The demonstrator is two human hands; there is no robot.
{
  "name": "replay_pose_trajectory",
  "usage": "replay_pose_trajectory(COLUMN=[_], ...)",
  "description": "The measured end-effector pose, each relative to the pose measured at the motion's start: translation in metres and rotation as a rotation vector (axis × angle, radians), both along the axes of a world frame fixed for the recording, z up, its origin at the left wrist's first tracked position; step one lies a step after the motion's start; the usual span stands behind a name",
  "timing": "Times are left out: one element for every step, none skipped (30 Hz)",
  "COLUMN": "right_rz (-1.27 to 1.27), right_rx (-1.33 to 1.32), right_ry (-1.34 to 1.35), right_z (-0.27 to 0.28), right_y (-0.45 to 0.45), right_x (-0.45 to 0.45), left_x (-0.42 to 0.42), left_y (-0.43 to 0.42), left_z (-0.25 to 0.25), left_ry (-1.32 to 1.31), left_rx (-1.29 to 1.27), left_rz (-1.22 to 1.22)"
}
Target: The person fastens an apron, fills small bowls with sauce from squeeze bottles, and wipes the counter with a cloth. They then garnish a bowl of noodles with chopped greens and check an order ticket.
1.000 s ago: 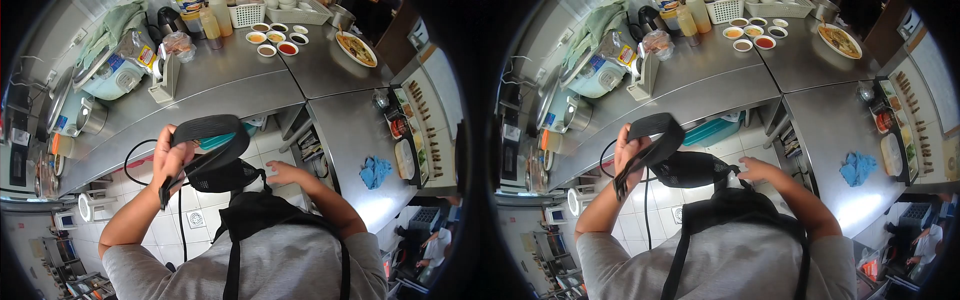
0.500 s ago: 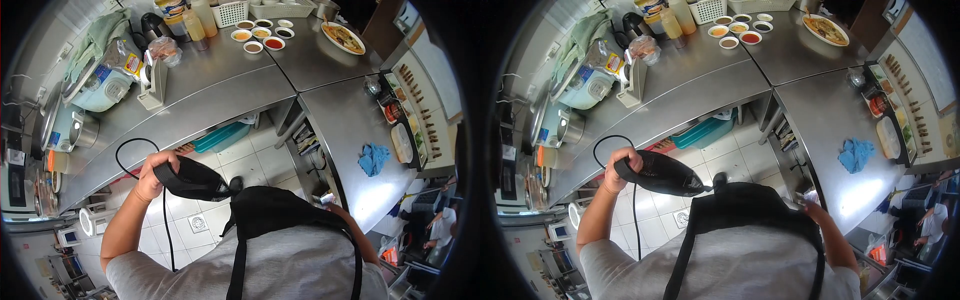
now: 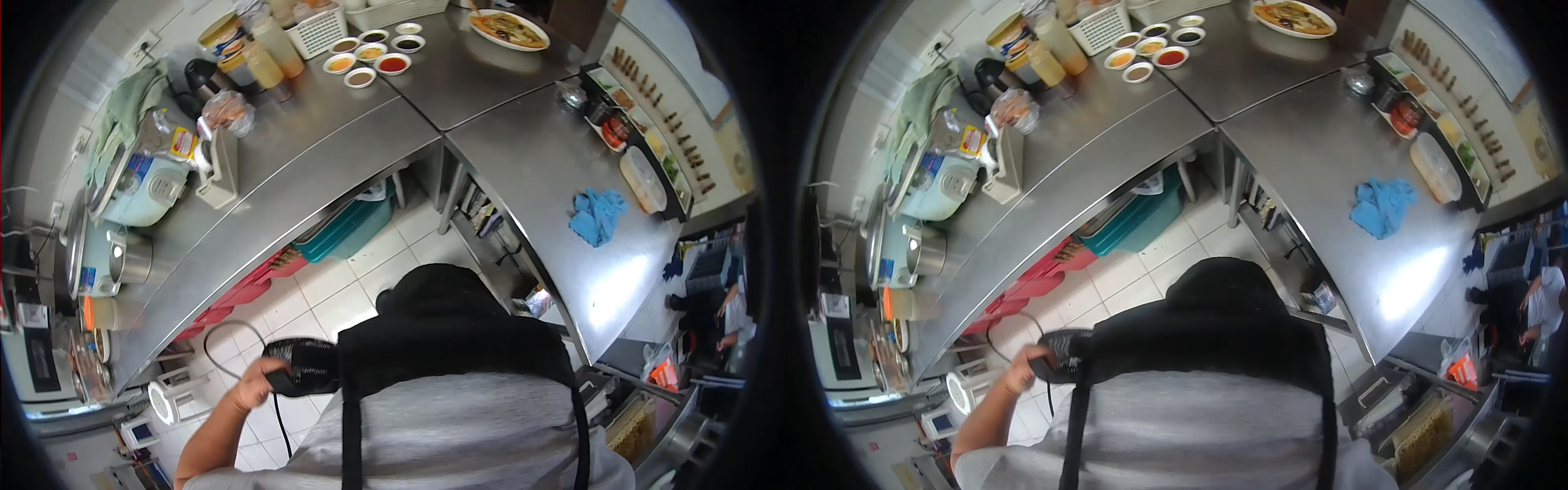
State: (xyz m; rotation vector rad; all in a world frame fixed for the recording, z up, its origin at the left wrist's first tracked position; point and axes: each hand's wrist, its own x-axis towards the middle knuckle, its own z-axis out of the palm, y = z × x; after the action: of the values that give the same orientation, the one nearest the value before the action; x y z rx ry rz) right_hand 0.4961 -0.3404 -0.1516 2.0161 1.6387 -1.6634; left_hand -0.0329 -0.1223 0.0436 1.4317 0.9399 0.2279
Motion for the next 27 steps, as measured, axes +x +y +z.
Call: replay_pose_trajectory(right_rz=[-0.009, -0.018, -0.024, -0.031, -0.038, -0.042, -0.043, -0.040, -0.038, -0.037, -0.036, -0.036, -0.034, -0.034, -0.035, -0.033, -0.033, -0.032, -0.031, -0.032, -0.033, -0.033, -0.032, -0.029, -0.024, -0.020, -0.016], right_rx=[-0.009, -0.021, -0.032, -0.047, -0.065, -0.085, -0.108, -0.127, -0.143, -0.162, -0.180, -0.203, -0.228, -0.246, -0.264, -0.281, -0.291, -0.299, -0.304, -0.307, -0.313, -0.319, -0.323, -0.327, -0.332, -0.337, -0.343], right_ry=[0.003, 0.017, 0.031, 0.051, 0.068, 0.081, 0.099, 0.111, 0.125, 0.141, 0.154, 0.170, 0.187, 0.202, 0.220, 0.237, 0.253, 0.267, 0.278, 0.287, 0.292, 0.297, 0.299, 0.297, 0.294, 0.291, 0.290], right_z=[0.001, 0.000, -0.002, -0.004, -0.006, -0.006, -0.006, -0.005, -0.005, -0.005, -0.004, -0.003, -0.002, -0.001, -0.001, -0.001, -0.002, -0.002, -0.001, -0.001, 0.002, 0.004, 0.007, 0.011, 0.016, 0.020, 0.026], right_y=[-0.007, -0.015, -0.022, -0.031, -0.041, -0.050, -0.060, -0.067, -0.073, -0.079, -0.085, -0.093, -0.102, -0.107, -0.113, -0.118, -0.120, -0.120, -0.120, -0.118, -0.117, -0.117, -0.114, -0.111, -0.107, -0.104, -0.101], right_x=[0.005, 0.004, 0.003, -0.001, -0.004, -0.004, -0.008, -0.007, -0.008, -0.010, -0.010, -0.012, -0.014, -0.015, -0.018, -0.021, -0.023, -0.025, -0.026, -0.027, -0.026, -0.026, -0.024, -0.020, -0.015, -0.011, -0.008], left_x=[0.002, 0.003, 0.007, 0.008, 0.018, 0.015, 0.015, 0.022, 0.032, 0.026, 0.026, 0.026, 0.030, 0.039, 0.042, 0.045, 0.047, 0.052, 0.055, 0.058, 0.061, 0.059, 0.060, 0.061, 0.063, 0.064, 0.064], left_y=[-0.012, -0.024, -0.034, -0.039, -0.048, -0.053, -0.057, -0.063, -0.065, -0.070, -0.075, -0.080, -0.083, -0.084, -0.082, -0.080, -0.076, -0.074, -0.069, -0.062, -0.057, -0.053, -0.049, -0.045, -0.042, -0.037, -0.032], left_z=[-0.003, -0.004, -0.004, -0.001, 0.006, 0.008, 0.015, 0.026, 0.039, 0.030, 0.030, 0.030, 0.034, 0.045, 0.047, 0.049, 0.050, 0.049, 0.049, 0.049, 0.048, 0.042, 0.039, 0.036, 0.032, 0.028, 0.023], left_ry=[0.028, 0.031, 0.034, 0.049, -0.012, -0.004, 0.010, 0.005, 0.001, -0.061, -0.061, -0.086, -0.108, -0.047, -0.039, -0.050, -0.062, -0.047, -0.049, -0.102, -0.159, -0.230, -0.240, -0.208, -0.176, -0.192, -0.215], left_rx=[-0.042, -0.108, -0.173, -0.118, -0.170, -0.267, -0.367, -0.164, 0.041, 0.523, 0.515, 0.445, 0.372, 0.104, 0.098, -0.009, -0.111, -0.087, -0.082, -0.146, -0.214, -0.177, -0.174, -0.176, -0.178, -0.176, -0.164], left_rz=[-0.007, 0.028, 0.067, 0.030, 0.084, 0.117, 0.153, 0.127, 0.098, -0.034, -0.038, 0.096, 0.231, 0.409, 0.403, 0.460, 0.515, 0.536, 0.530, 0.536, 0.542, 0.499, 0.493, 0.537, 0.582, 0.579, 0.626])
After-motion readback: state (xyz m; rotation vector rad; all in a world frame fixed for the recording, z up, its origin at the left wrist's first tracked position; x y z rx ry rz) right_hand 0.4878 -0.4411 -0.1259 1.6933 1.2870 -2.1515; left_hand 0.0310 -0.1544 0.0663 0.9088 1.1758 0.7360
